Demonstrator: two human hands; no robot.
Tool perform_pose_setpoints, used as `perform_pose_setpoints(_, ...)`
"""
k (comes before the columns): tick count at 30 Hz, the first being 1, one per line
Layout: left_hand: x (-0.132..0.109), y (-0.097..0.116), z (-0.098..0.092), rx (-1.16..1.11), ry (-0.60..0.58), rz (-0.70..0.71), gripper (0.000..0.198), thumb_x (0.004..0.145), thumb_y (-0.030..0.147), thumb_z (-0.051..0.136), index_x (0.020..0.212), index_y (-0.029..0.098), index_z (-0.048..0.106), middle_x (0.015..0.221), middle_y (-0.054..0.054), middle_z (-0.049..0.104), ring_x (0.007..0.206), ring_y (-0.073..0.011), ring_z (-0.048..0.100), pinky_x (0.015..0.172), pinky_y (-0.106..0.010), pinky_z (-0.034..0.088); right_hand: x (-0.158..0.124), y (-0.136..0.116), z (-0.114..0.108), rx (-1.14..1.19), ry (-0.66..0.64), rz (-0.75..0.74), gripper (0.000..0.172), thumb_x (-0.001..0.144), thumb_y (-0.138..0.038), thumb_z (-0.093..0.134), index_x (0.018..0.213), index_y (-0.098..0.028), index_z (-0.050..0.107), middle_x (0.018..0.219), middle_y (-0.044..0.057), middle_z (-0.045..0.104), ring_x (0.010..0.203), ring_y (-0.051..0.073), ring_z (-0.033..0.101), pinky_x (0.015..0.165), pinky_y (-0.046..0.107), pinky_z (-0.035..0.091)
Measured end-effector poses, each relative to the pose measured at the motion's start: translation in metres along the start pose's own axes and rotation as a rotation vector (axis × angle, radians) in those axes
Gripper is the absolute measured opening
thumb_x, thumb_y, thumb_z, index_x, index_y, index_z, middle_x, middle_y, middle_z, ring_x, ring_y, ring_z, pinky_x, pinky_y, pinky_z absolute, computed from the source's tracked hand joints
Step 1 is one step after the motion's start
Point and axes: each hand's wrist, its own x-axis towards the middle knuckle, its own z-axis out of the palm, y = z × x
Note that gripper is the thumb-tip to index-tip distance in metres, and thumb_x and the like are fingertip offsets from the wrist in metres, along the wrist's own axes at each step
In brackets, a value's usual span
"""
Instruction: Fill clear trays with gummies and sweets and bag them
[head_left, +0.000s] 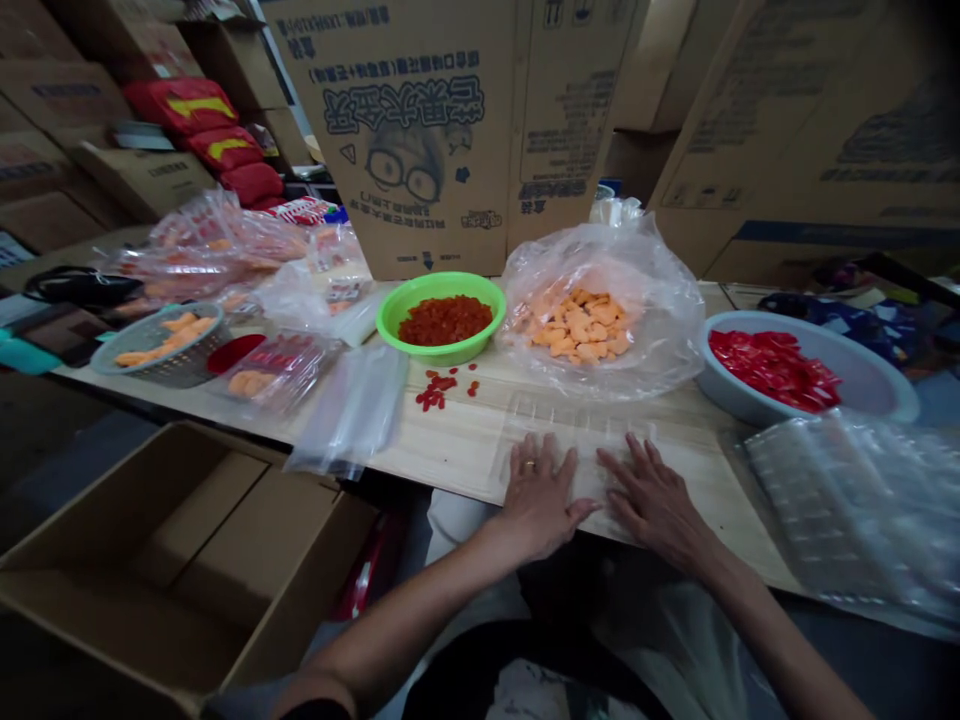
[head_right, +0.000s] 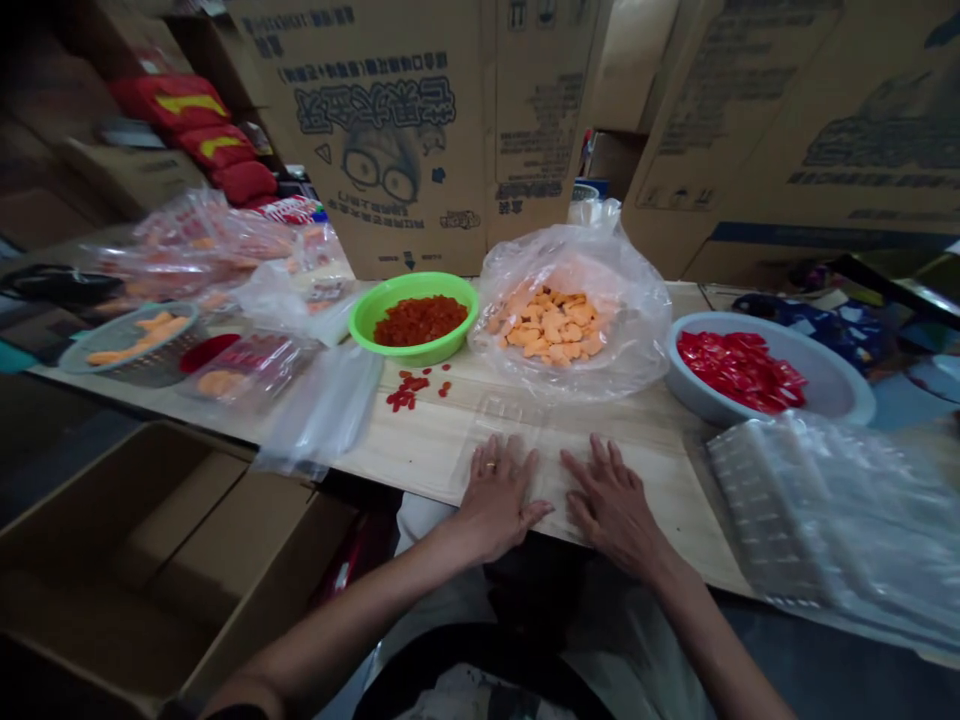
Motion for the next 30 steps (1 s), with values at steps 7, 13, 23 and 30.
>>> perform_pose_setpoints(7,0.054,-0.123,-0.080,0.140,0.232,-0.173,0.032,0.092,0.012,0.041,0.113,0.014,0.065,0.122,-0.016,0.062,0.114,-0.0275,0.057,0.102,-0.042,0.042,0.054,-0.032,-0.039,0.028,0.007,-0.040,0.051,0.095,-0.025,0.039,0.145,-0.022,0.047,0.154,0.017,0.038,0.144,0.032,0.033,0.108,0.053,0.034)
perform_pose_setpoints(13,0.080,-0.170,-0.084,0.174,0.166,-0.085,0.022,0.089,0.011,0.047,0.087,0.015,0.068,0.103,-0.012,0.067,0.095,-0.0233,0.063,0.089,-0.034,0.048,0.158,-0.104,-0.048,0.130,-0.187,-0.149,0.052,0.081,-0.009,0.046,0.129,-0.021,0.062,0.128,0.014,0.062,0.119,0.028,0.057,0.101,0.046,0.040)
perform_pose_setpoints(23,0.044,-0.195,-0.087,-0.310,0.455,-0.130,0.024,0.081,0.029,0.055,0.098,0.017,0.068,0.099,-0.008,0.072,0.080,-0.0187,0.066,0.076,-0.030,0.053,0.285,-0.161,-0.013,0.109,-0.332,-0.256,0.046,0.080,-0.015,0.062,0.127,-0.020,0.063,0.138,0.012,0.056,0.127,0.029,0.051,0.107,0.041,0.039)
perform_pose_setpoints(30,0.067,-0.161,-0.092,-0.322,0.495,-0.105,0.021,0.081,0.029,0.058,0.092,0.017,0.070,0.093,-0.007,0.073,0.080,-0.0191,0.067,0.078,-0.031,0.054,0.280,-0.123,-0.024,0.179,-0.246,-0.107,0.037,0.075,-0.008,0.064,0.112,-0.009,0.065,0.114,0.014,0.068,0.102,0.023,0.063,0.085,0.026,0.047)
